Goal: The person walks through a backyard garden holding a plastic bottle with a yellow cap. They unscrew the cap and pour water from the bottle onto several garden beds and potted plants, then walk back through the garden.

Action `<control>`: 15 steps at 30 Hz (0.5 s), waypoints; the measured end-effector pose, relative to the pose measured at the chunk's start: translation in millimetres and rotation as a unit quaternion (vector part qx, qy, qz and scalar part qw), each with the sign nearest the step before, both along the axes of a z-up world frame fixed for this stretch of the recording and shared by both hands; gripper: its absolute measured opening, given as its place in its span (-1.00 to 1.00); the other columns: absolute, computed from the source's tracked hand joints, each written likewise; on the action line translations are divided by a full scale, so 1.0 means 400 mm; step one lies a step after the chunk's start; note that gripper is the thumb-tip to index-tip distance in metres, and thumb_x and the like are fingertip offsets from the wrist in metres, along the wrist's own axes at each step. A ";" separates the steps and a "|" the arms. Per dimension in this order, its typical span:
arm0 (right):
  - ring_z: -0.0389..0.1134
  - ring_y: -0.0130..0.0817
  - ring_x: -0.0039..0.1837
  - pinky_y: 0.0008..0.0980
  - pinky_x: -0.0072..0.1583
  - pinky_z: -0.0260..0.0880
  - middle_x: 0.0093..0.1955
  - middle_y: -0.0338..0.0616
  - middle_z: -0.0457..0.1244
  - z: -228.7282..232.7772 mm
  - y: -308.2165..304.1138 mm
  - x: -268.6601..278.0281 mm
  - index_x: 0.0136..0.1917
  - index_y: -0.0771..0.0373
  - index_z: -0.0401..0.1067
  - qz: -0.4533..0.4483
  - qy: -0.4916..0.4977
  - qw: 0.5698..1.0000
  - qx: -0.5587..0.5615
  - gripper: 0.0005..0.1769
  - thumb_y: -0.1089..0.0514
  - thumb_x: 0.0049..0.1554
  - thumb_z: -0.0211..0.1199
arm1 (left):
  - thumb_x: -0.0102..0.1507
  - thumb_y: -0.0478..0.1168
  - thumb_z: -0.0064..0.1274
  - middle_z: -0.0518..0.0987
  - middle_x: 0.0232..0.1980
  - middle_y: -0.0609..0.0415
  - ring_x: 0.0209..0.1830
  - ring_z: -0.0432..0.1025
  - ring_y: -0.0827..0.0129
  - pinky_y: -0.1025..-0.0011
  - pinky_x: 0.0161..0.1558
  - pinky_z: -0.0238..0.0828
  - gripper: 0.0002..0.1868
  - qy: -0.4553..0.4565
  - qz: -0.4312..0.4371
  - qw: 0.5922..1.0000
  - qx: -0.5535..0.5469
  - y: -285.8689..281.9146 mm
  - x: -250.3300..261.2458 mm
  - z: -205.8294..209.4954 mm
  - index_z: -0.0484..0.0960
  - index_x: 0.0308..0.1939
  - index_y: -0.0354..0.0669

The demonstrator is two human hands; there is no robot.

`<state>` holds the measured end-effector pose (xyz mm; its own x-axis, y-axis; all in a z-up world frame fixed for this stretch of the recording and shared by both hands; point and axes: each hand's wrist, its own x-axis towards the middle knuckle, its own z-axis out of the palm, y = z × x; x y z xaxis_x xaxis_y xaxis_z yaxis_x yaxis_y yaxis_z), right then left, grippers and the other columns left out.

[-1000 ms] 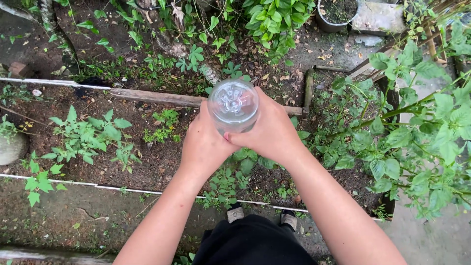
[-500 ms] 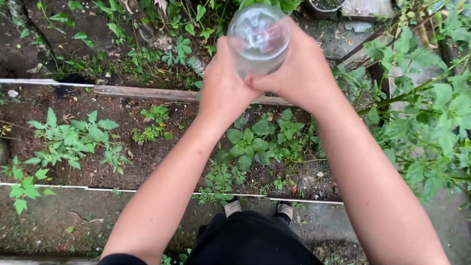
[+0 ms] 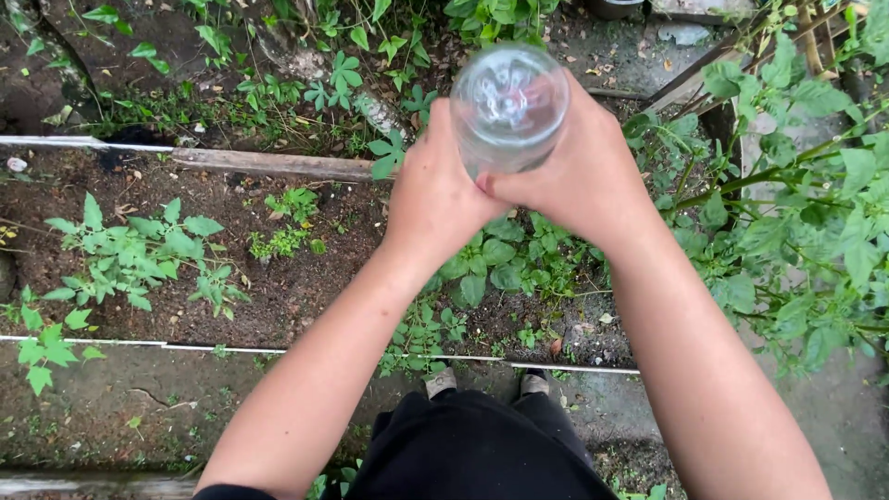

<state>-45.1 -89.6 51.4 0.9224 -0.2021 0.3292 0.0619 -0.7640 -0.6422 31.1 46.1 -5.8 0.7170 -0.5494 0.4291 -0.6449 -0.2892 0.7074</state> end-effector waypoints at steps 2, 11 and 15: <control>0.45 -0.04 0.23 -0.13 0.21 0.53 0.21 0.16 0.37 -0.005 0.019 -0.034 0.37 0.45 0.30 -0.001 0.003 1.000 0.009 0.02 0.19 -0.34 0.58 | 0.11 -0.11 0.40 0.55 -0.06 -0.23 -0.15 0.62 0.07 0.30 -0.18 0.77 -0.28 0.014 -0.011 1.000 -0.005 0.028 -0.039 0.006 0.25 0.06 -0.42; 0.49 -0.18 0.13 -0.27 0.19 0.49 0.14 0.02 0.42 -0.005 0.124 -0.135 0.30 0.38 0.35 0.051 0.042 0.994 0.083 -0.07 0.10 -0.33 0.55 | 0.08 0.08 0.30 0.67 -0.18 -0.17 -0.37 0.63 -0.07 0.08 -0.42 0.54 -0.30 0.033 0.079 0.992 0.092 0.186 -0.202 0.042 0.35 0.08 -0.25; 0.49 -0.17 0.14 -0.25 0.19 0.49 0.15 -0.01 0.41 -0.018 0.152 -0.140 0.30 0.35 0.37 0.090 0.049 0.991 0.088 -0.08 0.09 -0.33 0.56 | 0.02 0.00 0.33 0.67 -0.22 -0.17 -0.38 0.61 -0.07 0.11 -0.42 0.51 -0.32 0.033 0.147 0.985 0.085 0.217 -0.248 0.034 0.38 0.05 -0.28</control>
